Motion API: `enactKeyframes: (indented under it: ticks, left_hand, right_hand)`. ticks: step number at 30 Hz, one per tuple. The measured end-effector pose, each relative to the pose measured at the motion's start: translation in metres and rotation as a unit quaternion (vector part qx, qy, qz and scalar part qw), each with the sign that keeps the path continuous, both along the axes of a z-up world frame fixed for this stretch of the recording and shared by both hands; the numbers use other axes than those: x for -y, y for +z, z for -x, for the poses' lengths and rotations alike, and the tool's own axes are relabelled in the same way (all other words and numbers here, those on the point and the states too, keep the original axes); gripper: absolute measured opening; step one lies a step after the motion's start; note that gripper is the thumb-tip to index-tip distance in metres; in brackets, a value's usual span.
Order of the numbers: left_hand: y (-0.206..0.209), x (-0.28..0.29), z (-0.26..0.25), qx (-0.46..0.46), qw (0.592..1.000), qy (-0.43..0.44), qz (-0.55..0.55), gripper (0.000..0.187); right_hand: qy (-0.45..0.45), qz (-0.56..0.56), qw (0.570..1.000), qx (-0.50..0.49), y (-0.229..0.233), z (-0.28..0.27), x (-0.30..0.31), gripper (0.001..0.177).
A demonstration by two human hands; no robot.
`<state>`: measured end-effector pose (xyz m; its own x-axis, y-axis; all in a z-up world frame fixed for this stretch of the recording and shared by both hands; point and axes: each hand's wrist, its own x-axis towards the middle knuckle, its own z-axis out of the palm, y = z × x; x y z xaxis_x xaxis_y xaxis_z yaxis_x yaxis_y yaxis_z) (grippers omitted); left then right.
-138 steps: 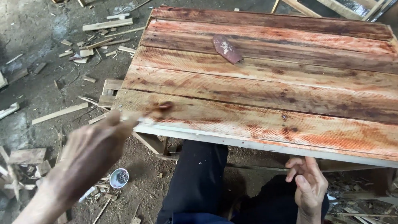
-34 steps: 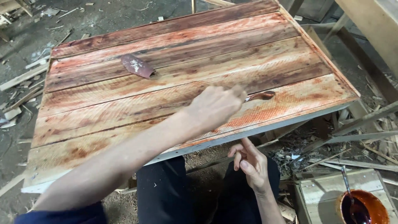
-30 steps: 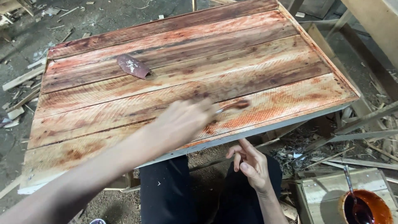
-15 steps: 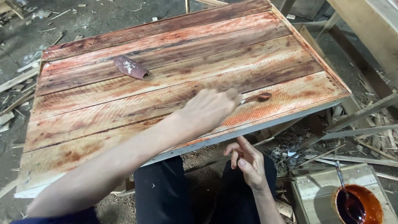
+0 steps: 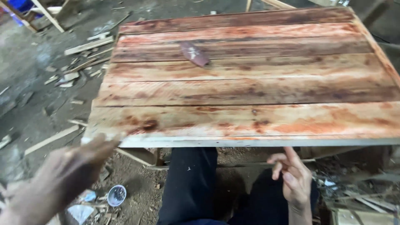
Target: Applying wood stain to a wooden tabletop using a small brush in a workshop environment.
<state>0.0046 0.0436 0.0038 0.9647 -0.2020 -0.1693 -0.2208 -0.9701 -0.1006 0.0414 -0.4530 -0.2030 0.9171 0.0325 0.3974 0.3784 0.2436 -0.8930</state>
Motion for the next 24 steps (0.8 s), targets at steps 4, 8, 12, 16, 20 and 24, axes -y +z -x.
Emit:
enactKeyframes:
  ticks: [4, 8, 12, 16, 20, 24]
  left_hand:
    - [0.005, -0.031, 0.024, 0.051, 0.985, 0.092, -0.137, 0.050]
    - [0.002, 0.014, 0.023, 0.076, 0.975, 0.004, -0.210, 0.066]
    - [-0.013, 0.044, 0.012, 0.118, 0.986, -0.089, 0.083, 0.071]
    - [0.004, 0.006, 0.046, 0.046, 0.996, 0.039, 0.069, 0.084]
    - [0.002, -0.029, 0.069, 0.024, 0.975, 0.217, -0.050, 0.052]
    - [-0.012, -0.023, 0.052, 0.143, 0.989, 0.035, 0.010, 0.045]
  right_hand:
    - [0.016, 0.018, 1.000, 0.018, 0.001, -0.001, -0.001, 0.079]
    - [-0.008, 0.008, 1.000, -0.008, 0.001, 0.000, -0.003, 0.082]
    - [-0.042, 0.007, 0.999, -0.013, 0.000, 0.004, -0.011, 0.079]
    - [-0.029, 0.008, 0.999, -0.014, 0.002, 0.003, -0.005, 0.081]
    - [-0.025, 0.003, 1.000, -0.016, -0.006, 0.000, 0.000, 0.084]
    - [-0.015, -0.015, 1.000, 0.004, -0.011, 0.001, -0.005, 0.076]
